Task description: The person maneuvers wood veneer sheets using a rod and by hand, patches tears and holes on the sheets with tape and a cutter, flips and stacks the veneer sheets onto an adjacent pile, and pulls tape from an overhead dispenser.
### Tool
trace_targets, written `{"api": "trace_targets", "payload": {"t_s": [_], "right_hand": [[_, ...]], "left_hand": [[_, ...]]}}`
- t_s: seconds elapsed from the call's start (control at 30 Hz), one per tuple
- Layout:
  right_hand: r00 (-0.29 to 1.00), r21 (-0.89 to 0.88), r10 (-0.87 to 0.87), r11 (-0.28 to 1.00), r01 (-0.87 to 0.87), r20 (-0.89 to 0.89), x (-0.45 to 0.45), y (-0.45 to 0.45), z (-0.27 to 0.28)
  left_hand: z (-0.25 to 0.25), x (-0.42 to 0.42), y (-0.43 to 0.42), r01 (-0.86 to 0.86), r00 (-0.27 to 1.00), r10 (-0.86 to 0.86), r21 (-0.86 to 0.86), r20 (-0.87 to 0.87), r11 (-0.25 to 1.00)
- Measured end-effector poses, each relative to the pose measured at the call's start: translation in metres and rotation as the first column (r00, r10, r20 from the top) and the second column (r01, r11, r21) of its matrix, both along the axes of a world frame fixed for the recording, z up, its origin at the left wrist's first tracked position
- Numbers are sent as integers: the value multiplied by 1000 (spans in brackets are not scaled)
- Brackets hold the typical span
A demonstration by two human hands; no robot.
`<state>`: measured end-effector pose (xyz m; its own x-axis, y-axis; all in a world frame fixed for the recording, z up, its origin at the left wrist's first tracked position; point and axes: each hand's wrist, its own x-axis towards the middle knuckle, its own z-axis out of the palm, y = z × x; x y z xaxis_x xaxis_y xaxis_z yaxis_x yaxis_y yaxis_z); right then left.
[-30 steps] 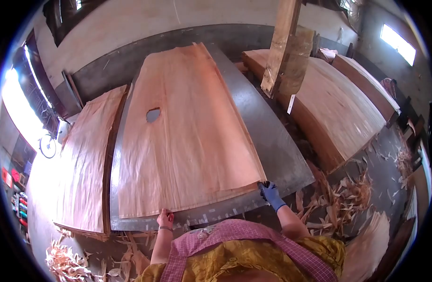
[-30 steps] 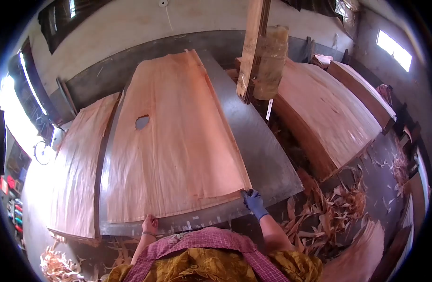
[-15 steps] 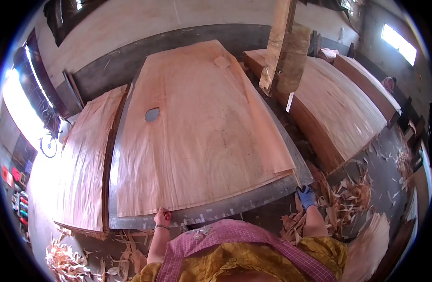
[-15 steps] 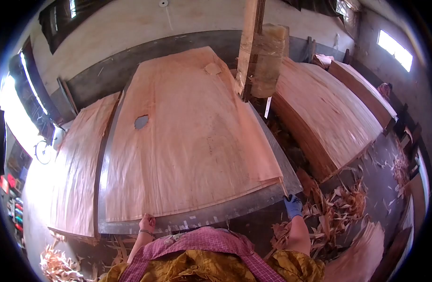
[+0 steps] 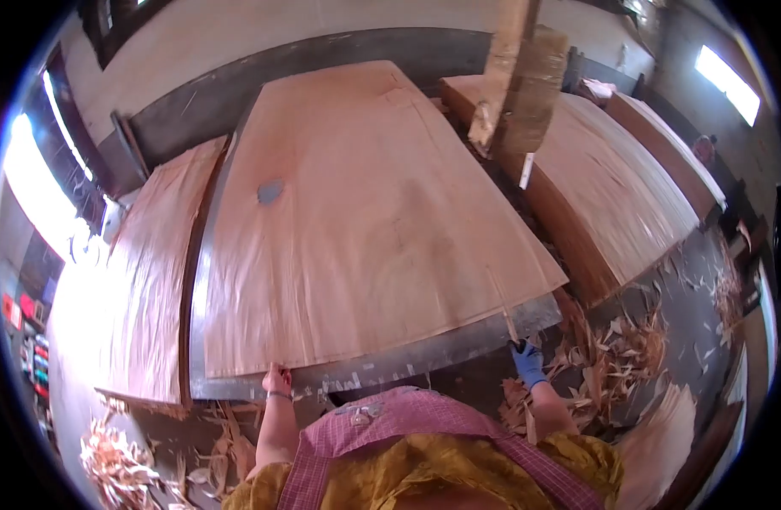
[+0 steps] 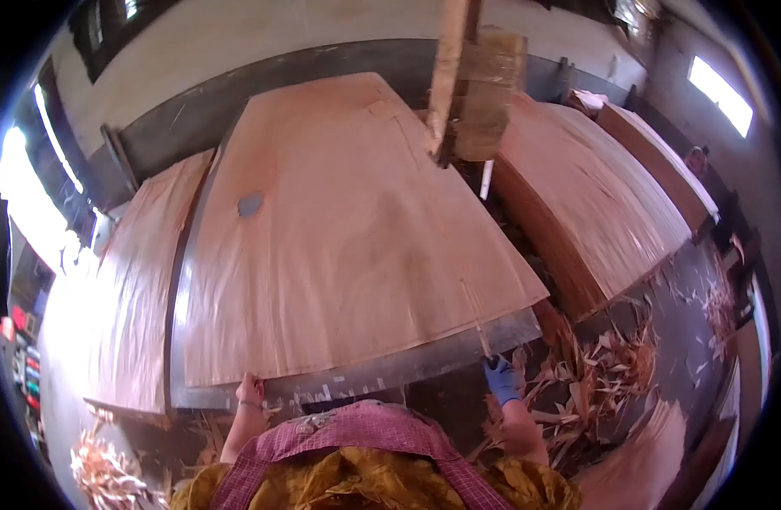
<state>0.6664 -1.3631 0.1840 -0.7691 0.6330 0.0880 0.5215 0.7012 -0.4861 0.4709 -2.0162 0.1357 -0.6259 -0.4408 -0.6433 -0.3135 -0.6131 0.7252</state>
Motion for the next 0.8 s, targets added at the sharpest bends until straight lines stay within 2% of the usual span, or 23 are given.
{"api": "trace_targets", "payload": {"t_s": [0.03, 0.1, 0.13, 0.17, 0.27, 0.37, 0.47, 0.5, 0.53, 0.6, 0.63, 0.67, 0.7, 0.73, 0.77, 0.8], "right_hand": [[999, -70, 50, 996, -52, -19, -10, -20, 14], [983, -51, 111, 991, -120, -144, -37, -49, -15], [987, -284, 94, 950, -128, -130, -57, -60, -34], [991, -500, 77, 857, -120, -107, -72, -72, -46], [994, -697, 90, 708, -113, -69, -111, -130, 4], [977, -670, 195, 737, -86, 89, -133, -162, 45], [927, -338, 360, 890, -307, 107, -147, -157, 33], [901, -42, 434, 901, -433, 26, -147, -153, 31], [926, 95, 376, 924, -371, -29, -152, -136, 27], [952, 357, 268, 912, -201, -147, -172, -89, 16], [983, 428, 172, 895, -129, -62, -187, -55, 31], [997, 494, 78, 866, -80, 24, -209, -19, 57], [997, 983, -73, 184, 28, -15, -209, -9, 118], [812, 756, 206, 538, 372, -546, -239, 34, 157], [687, 417, 253, 905, 81, -682, -244, 36, 228], [500, -20, 94, 976, -218, -861, -249, 37, 301]], "left_hand": [[-3, 1, 1, 12, 1000, -12, -19, 7, 1000], [-1, 3, 3, -15, 999, 15, -29, 30, 999], [3, 4, 8, -51, 998, 52, -24, 45, 998], [7, 6, 13, -86, 994, 87, -18, 59, 996], [18, 13, 16, -37, 990, 44, -60, 131, 998], [23, 20, 14, 3, 989, 1, -23, 146, 1000], [25, 26, 7, 30, 985, -36, 38, 170, 999], [21, 33, -4, 48, 988, -57, 65, 141, 997], [18, 38, -13, 83, 990, -93, 92, 104, 992], [36, 47, -15, -27, 993, 30, -25, 110, 999], [30, 48, -31, 68, 989, -57, -80, 135, 994], [32, 49, -41, 48, 993, -48, 5, 107, 999], [34, 43, -45, -51, 986, 67, -105, 153, 993], [35, 36, -60, 8, 991, -2, -41, 133, 999], [36, 22, -71, 76, 994, -72, -45, 82, 996], [38, 10, -76, 139, 990, -138, -54, 35, 989]]}}
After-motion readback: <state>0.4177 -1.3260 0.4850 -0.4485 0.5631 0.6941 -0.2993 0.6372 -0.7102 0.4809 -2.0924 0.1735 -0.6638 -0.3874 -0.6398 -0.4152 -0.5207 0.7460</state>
